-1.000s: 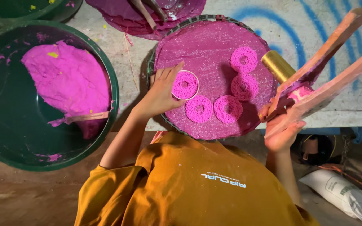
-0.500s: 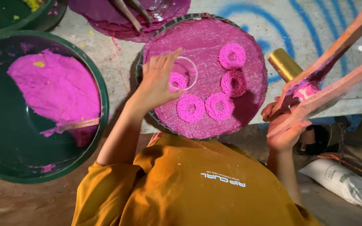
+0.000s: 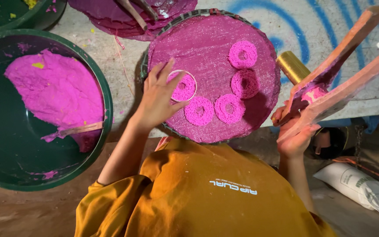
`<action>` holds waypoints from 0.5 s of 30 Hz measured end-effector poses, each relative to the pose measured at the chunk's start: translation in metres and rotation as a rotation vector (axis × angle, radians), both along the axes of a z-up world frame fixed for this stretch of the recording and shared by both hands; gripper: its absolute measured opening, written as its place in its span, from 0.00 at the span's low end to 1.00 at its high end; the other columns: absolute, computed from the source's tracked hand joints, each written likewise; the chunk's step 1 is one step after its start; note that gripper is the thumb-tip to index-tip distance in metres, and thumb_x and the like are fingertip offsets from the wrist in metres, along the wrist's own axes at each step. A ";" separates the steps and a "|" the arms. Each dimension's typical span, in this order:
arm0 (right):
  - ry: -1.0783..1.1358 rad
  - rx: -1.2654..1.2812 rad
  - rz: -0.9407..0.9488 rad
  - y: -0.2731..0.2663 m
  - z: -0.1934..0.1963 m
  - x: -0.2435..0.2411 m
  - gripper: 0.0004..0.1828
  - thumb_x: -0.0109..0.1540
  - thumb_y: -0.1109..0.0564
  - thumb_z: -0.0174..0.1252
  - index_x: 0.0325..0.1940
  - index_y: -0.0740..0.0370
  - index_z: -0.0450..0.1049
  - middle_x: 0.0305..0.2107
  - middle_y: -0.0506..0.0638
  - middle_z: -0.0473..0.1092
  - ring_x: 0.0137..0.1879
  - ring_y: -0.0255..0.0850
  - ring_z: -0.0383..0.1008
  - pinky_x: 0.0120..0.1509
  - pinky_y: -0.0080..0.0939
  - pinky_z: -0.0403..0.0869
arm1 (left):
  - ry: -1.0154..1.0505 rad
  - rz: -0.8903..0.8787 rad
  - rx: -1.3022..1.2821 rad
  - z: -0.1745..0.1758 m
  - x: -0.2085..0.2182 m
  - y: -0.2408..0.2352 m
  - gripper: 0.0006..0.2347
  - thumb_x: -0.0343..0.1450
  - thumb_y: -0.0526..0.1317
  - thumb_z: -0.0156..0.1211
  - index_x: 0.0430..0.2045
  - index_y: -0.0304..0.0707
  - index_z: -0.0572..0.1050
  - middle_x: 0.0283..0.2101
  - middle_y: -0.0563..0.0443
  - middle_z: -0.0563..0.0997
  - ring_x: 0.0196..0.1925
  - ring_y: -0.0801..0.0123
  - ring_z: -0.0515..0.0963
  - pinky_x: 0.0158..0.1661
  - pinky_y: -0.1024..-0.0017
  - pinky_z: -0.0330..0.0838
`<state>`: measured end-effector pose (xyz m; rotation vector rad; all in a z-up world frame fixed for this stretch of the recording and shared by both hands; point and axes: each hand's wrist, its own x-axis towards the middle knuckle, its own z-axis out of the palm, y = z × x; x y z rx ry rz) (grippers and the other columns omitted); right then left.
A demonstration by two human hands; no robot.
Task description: The person uses a wooden press tool and a small ring mold to form decorative shapes from pink dough, placing them onto a round board.
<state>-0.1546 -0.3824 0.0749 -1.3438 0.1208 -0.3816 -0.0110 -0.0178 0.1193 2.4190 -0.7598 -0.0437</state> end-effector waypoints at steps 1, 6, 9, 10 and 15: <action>-0.003 0.002 0.010 0.001 0.000 0.000 0.56 0.60 0.12 0.43 0.68 0.62 0.61 0.42 0.49 0.64 0.41 0.44 0.65 0.43 0.44 0.65 | -0.045 -0.004 -0.003 -0.001 -0.003 -0.003 0.27 0.66 0.46 0.70 0.60 0.41 0.73 0.73 0.35 0.56 0.72 0.36 0.52 0.66 0.44 0.50; -0.028 -0.006 0.053 0.003 0.001 0.004 0.55 0.60 0.12 0.44 0.67 0.63 0.61 0.43 0.48 0.63 0.40 0.45 0.65 0.43 0.44 0.63 | -0.139 -0.012 0.067 -0.010 -0.009 -0.021 0.17 0.71 0.44 0.62 0.56 0.46 0.78 0.74 0.42 0.58 0.72 0.38 0.55 0.66 0.45 0.54; -0.027 -0.017 0.023 0.003 0.000 0.003 0.55 0.60 0.12 0.44 0.66 0.63 0.62 0.42 0.49 0.64 0.40 0.44 0.65 0.43 0.44 0.64 | -0.120 0.014 0.070 -0.013 -0.009 -0.023 0.15 0.72 0.44 0.62 0.52 0.45 0.78 0.73 0.43 0.60 0.73 0.41 0.57 0.68 0.47 0.55; -0.025 -0.007 0.024 0.004 0.000 0.002 0.55 0.60 0.12 0.44 0.66 0.63 0.62 0.42 0.48 0.64 0.41 0.44 0.65 0.43 0.44 0.64 | -0.113 0.024 0.068 -0.014 -0.009 -0.022 0.14 0.72 0.44 0.62 0.51 0.44 0.78 0.73 0.43 0.61 0.73 0.43 0.57 0.68 0.47 0.55; -0.020 -0.023 0.015 0.003 0.000 0.002 0.54 0.61 0.12 0.43 0.66 0.63 0.61 0.47 0.48 0.64 0.41 0.44 0.66 0.44 0.45 0.64 | -0.144 -0.004 0.044 -0.013 -0.008 -0.020 0.17 0.71 0.42 0.62 0.54 0.43 0.78 0.70 0.39 0.63 0.71 0.41 0.58 0.66 0.47 0.56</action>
